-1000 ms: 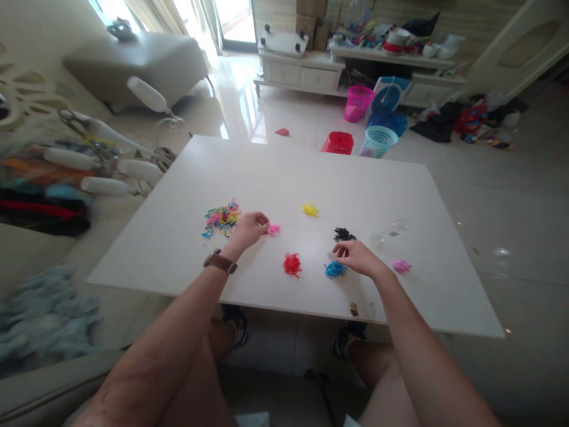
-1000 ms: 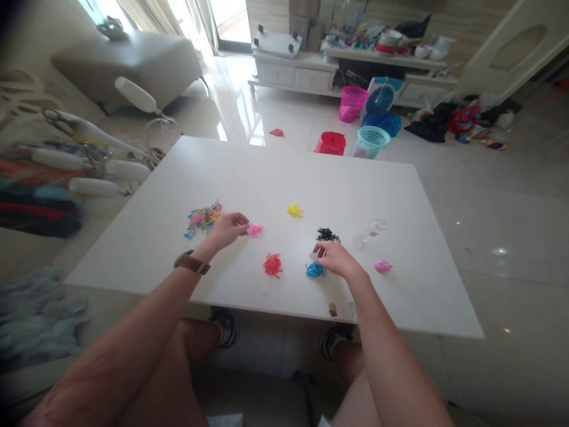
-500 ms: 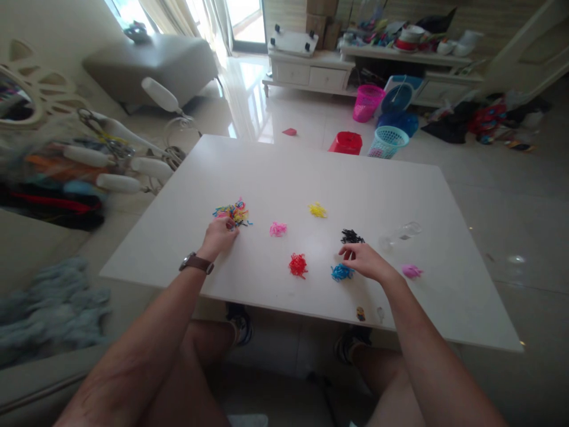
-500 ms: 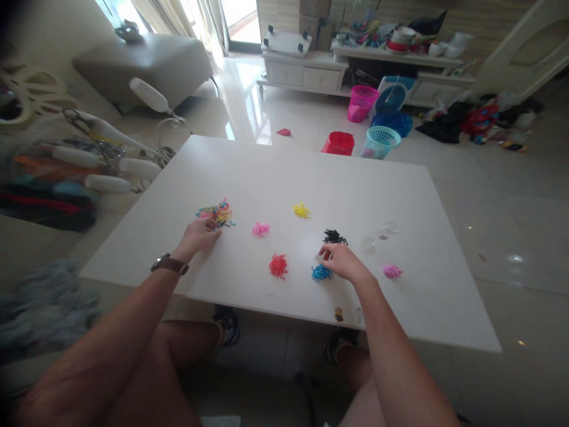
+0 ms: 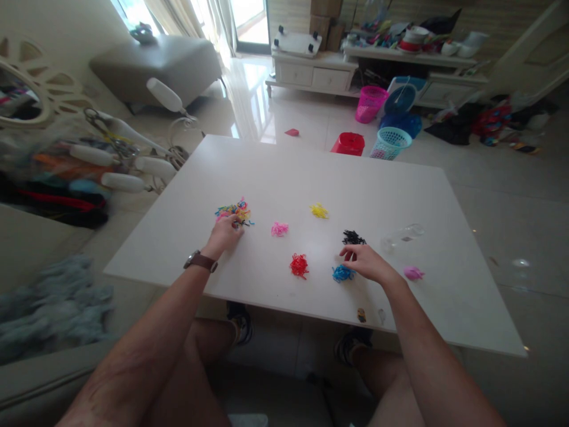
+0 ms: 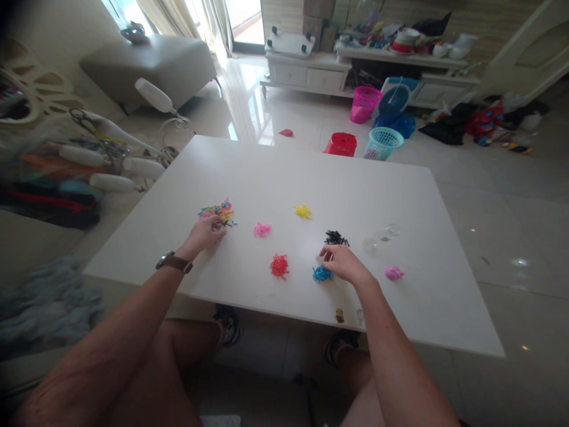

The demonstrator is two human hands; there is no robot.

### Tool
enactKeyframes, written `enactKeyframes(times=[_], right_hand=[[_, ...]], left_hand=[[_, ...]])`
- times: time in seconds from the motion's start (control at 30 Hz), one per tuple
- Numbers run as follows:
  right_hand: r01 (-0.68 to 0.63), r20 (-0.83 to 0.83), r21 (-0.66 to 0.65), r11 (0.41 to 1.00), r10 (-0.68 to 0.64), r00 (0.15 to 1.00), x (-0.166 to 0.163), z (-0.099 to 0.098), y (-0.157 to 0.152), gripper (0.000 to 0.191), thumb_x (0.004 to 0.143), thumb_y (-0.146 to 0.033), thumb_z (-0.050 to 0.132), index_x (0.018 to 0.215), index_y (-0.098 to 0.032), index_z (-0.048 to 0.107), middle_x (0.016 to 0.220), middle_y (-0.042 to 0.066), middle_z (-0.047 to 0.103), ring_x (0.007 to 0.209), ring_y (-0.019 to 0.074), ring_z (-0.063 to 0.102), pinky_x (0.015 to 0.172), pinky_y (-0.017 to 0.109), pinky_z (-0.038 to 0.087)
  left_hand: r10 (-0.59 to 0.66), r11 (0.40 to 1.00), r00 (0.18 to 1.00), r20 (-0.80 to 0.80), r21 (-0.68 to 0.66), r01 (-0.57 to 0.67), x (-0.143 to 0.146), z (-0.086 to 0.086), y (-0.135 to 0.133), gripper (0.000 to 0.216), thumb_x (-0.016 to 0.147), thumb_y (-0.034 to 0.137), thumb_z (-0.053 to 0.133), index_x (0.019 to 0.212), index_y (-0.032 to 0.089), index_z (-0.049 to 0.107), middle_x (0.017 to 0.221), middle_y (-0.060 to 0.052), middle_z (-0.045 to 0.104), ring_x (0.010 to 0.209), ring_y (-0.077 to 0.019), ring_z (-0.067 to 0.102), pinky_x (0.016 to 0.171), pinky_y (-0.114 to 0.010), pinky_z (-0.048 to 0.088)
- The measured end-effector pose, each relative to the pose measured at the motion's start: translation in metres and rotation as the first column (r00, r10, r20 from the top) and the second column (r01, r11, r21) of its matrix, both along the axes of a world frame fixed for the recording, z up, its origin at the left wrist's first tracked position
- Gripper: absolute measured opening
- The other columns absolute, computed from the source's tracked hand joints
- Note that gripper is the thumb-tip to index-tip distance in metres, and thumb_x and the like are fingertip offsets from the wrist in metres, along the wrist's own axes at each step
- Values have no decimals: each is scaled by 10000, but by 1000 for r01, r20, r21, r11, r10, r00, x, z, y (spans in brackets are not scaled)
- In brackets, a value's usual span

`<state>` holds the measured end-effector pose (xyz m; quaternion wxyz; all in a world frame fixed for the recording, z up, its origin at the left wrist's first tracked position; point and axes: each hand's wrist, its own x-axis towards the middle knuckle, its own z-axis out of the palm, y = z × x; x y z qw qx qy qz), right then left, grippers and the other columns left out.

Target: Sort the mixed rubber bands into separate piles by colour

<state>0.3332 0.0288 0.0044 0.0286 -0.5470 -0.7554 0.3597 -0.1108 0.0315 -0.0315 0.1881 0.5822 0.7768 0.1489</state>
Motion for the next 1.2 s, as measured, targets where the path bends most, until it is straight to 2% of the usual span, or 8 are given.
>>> enactKeyframes(times=[0.1,0.27,0.47,0.63,0.83,0.93,1.03,1.2], right_hand=[[2,-6,2,1000,-2,1000,0,1,-1,178,739,-180,645,899,-191,722,802,20,727,642,137,618,601,239,454],[8,2,-4,1000,-8,1000,-1,2,-1,184,737,-171,645,902,-189,724,803,21,727,645,137,620,604,239,454],[7,0,-9,1000,-7,1000,1,1,-1,175,749,-180,643,904,-187,724,800,18,724,640,131,611,607,238,451],[2,-7,8,1000,-2,1000,1,-1,-1,167,751,-182,648,899,-190,723,797,17,726,642,132,609,611,238,451],[5,-12,3,1000,-5,1000,-1,-2,-1,147,765,-194,648,894,-191,719,803,20,729,639,131,607,617,241,460],[2,-18,26,1000,-2,1000,-5,0,-1,139,770,-192,645,888,-191,719,789,21,727,642,134,611,618,242,458],[8,-24,56,998,-7,1000,-12,5,-2,127,798,-206,623,880,-192,719,775,25,723,641,136,613,614,244,449],[-2,-60,153,988,12,998,-29,12,-5,140,852,-267,592,832,-194,710,742,29,705,672,149,621,653,255,441]], left_hand=[[-13,1000,1000,16,-6,13,1,2,1,231,713,285,648,906,177,715,881,-70,697,782,-210,619,732,-299,470],[47,999,996,76,-15,-46,3,9,0,104,694,188,621,748,170,708,776,-73,707,749,-224,643,714,-302,474],[118,991,990,78,56,-122,-1,16,1,130,713,222,615,781,174,715,750,-56,706,737,-206,648,703,-286,464],[181,972,949,257,103,-213,-3,19,3,199,687,290,652,824,157,708,710,-34,688,689,-177,639,628,-253,457],[223,930,813,538,131,-342,3,23,5,267,579,280,742,792,129,684,701,-32,669,675,-160,632,644,-267,511],[215,930,677,704,63,-361,9,26,7,304,557,299,778,785,136,661,733,-40,677,722,-168,653,710,-304,547],[184,953,520,834,-21,-303,21,30,8,364,547,338,820,800,149,638,838,-65,703,793,-178,675,769,-339,567],[100,990,329,939,-60,-131,61,41,3,375,562,295,869,842,155,663,880,-50,703,832,-157,675,854,-348,564]])
